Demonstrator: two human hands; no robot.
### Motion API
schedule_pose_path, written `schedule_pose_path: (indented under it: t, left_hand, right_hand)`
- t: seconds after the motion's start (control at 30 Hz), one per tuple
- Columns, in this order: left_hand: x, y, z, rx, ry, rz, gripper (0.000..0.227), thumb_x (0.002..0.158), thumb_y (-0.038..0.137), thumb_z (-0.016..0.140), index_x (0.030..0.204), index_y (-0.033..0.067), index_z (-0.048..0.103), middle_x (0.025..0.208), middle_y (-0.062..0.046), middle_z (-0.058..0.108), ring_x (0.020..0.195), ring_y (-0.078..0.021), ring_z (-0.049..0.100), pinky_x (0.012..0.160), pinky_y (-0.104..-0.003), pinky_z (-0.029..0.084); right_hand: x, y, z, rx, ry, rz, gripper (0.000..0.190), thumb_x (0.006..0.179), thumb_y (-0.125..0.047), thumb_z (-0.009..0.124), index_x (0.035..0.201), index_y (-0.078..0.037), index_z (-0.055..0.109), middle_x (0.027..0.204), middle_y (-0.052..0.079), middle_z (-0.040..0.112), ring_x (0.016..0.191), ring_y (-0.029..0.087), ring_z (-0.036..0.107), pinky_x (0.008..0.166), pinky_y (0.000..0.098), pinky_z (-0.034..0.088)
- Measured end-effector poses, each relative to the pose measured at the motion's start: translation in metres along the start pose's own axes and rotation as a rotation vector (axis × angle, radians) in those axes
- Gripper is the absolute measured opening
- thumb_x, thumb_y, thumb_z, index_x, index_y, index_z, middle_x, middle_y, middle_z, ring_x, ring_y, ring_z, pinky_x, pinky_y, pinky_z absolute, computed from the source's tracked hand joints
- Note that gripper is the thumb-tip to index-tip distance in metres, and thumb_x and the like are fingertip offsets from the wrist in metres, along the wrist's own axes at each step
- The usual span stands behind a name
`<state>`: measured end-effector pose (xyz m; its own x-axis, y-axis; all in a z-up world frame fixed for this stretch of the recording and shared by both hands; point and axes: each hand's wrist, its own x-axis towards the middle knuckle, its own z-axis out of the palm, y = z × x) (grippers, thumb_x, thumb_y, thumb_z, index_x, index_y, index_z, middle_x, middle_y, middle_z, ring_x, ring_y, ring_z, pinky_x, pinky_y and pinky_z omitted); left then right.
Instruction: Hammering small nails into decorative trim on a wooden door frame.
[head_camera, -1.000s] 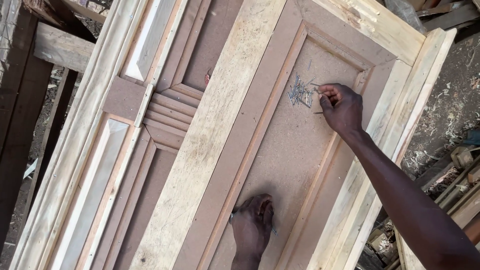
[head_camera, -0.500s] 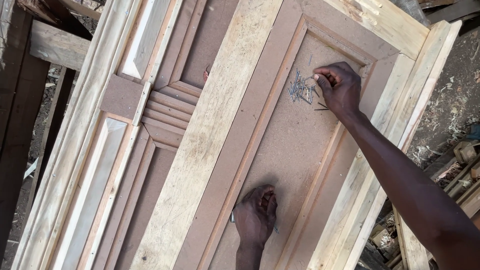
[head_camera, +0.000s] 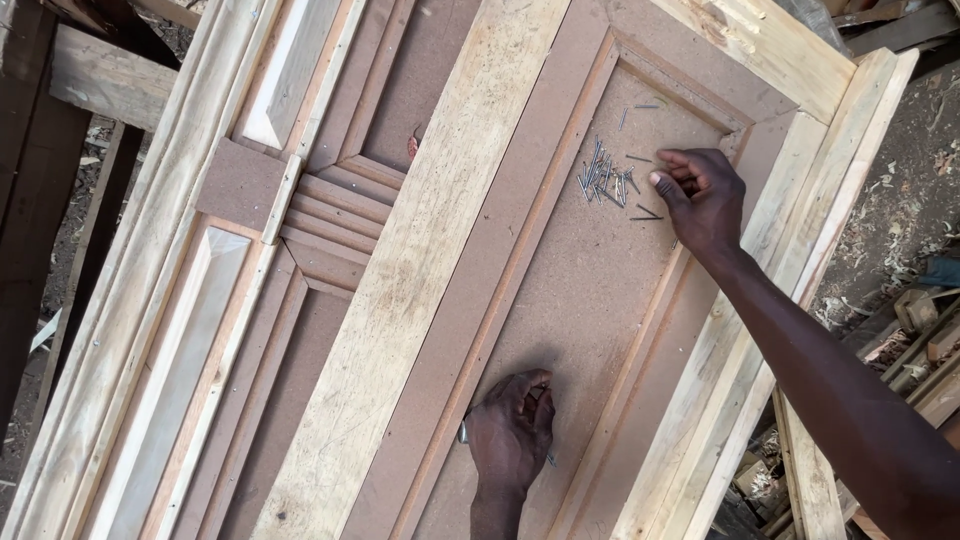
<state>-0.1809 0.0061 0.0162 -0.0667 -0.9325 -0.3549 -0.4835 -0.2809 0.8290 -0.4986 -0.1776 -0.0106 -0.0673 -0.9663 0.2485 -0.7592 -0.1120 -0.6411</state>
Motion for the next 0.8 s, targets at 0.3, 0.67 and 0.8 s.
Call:
schedule_pose_path:
  t: [0.3,0.67,0.8]
  left_hand:
    - [-0.002,-0.001,-0.001,0.000,0.041,0.071,0.017,0.090,0.024,0.066,0.100,0.0254,0.079,0.086,0.009,0.080,0.059,-0.0124,0.066,0.051,-0.031,0.053]
    - [0.000,0.002,-0.003,-0.016,0.046,0.075,0.016,0.092,0.033,0.067,0.100,0.0261,0.079,0.082,0.009,0.078,0.059,-0.0128,0.067,0.052,-0.032,0.054]
    - [0.000,0.003,-0.004,-0.028,0.032,0.062,0.017,0.090,0.029,0.068,0.102,0.0256,0.079,0.088,0.009,0.080,0.061,-0.0130,0.069,0.054,-0.031,0.055]
  right_hand:
    - [-0.022,-0.018,-0.016,0.001,-0.003,-0.031,0.013,0.106,-0.010,0.076,0.114,0.000,0.074,0.107,0.016,0.068,0.093,0.023,0.066,0.076,0.0321,0.054]
    - [-0.029,-0.013,-0.009,-0.215,-0.118,-0.155,0.011,0.103,-0.011,0.080,0.113,-0.006,0.081,0.105,0.007,0.078,0.096,0.021,0.070,0.083,0.0343,0.054]
    - [-0.030,-0.025,-0.019,-0.053,-0.117,-0.071,0.022,0.112,-0.013,0.065,0.123,0.004,0.074,0.112,0.019,0.074,0.100,0.029,0.071,0.082,0.0373,0.055]
